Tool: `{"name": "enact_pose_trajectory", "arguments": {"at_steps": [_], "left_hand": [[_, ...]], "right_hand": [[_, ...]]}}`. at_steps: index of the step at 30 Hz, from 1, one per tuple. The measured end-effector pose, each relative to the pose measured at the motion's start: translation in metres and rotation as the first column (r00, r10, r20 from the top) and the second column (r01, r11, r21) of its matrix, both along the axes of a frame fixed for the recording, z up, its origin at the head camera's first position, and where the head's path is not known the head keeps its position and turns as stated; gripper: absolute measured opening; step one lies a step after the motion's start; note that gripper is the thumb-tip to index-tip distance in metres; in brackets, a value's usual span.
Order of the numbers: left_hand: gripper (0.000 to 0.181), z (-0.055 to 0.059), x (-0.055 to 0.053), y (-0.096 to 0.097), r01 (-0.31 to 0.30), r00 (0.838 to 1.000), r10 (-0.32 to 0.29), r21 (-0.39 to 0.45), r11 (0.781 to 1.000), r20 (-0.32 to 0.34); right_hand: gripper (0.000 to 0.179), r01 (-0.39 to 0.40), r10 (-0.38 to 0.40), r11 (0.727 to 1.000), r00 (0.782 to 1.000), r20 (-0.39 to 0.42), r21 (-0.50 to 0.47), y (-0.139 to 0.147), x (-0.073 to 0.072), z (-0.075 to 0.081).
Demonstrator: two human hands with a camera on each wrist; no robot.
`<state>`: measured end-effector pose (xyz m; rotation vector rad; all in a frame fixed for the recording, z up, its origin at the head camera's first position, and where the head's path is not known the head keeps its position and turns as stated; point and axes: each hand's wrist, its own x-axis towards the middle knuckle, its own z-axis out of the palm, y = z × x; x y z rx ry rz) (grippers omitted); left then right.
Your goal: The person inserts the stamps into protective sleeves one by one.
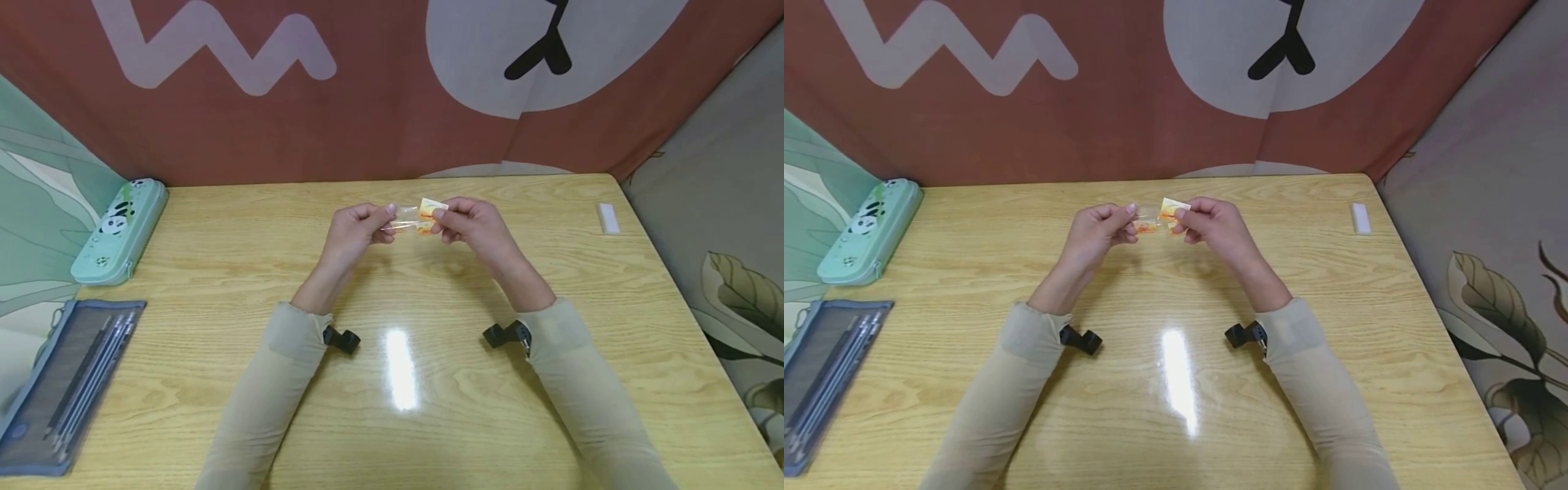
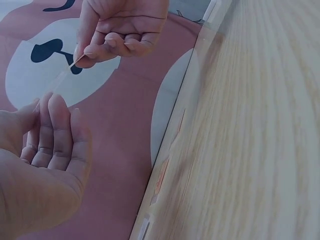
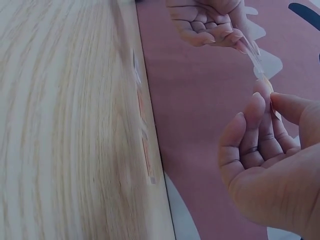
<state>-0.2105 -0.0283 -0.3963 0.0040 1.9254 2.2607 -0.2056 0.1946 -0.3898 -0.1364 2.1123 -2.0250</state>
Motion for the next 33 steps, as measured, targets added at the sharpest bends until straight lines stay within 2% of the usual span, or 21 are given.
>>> {"name": "enact_pose_trajectory", "arguments": {"at_steps": [4,12,14,18,20,26,33], "left_hand": [[0.023,0.0009,0.0003,-0.0008,-0.006,1.000,0.006,0.004,1.000,0.002],[0.021,-0.0008,0.0007,-0.0022,-0.011,1.000,0.010,-0.039,0.999,-0.015],[0.021,-0.0013,0.0007,-0.0027,-0.006,1.000,0.005,-0.049,0.999,-0.023],[0.021,-0.0014,0.0008,-0.0029,0.006,0.999,-0.007,-0.053,0.999,-0.031],[0.021,-0.0015,0.0009,-0.0026,0.009,0.999,-0.010,-0.053,0.999,-0.033],[0.023,-0.0012,0.0013,-0.0009,0.007,0.999,-0.008,-0.040,0.999,-0.034],[0.031,-0.0008,0.0007,-0.0010,0.006,0.999,-0.008,-0.033,0.999,-0.033]], "right_hand": [[0.012,-0.007,0.007,0.999,1.000,-0.008,0.037,-0.0013,0.0007,-0.0010],[0.028,-0.087,0.087,0.983,0.996,0.011,0.164,-0.0003,-0.0006,-0.0022],[0.028,-0.062,0.062,0.986,0.998,0.004,0.152,0.0008,-0.0009,-0.0014],[0.026,0.012,-0.011,0.998,1.000,-0.019,0.059,0.0044,-0.0017,0.0000],[0.021,0.017,-0.017,1.000,1.000,-0.014,0.017,0.0053,-0.0017,0.0009],[0.022,-0.006,0.006,0.999,1.000,-0.008,0.049,0.0019,-0.0002,0.0014],[0.019,0.055,-0.054,0.998,0.998,-0.021,0.038,0.0002,0.0010,0.0026]]}}
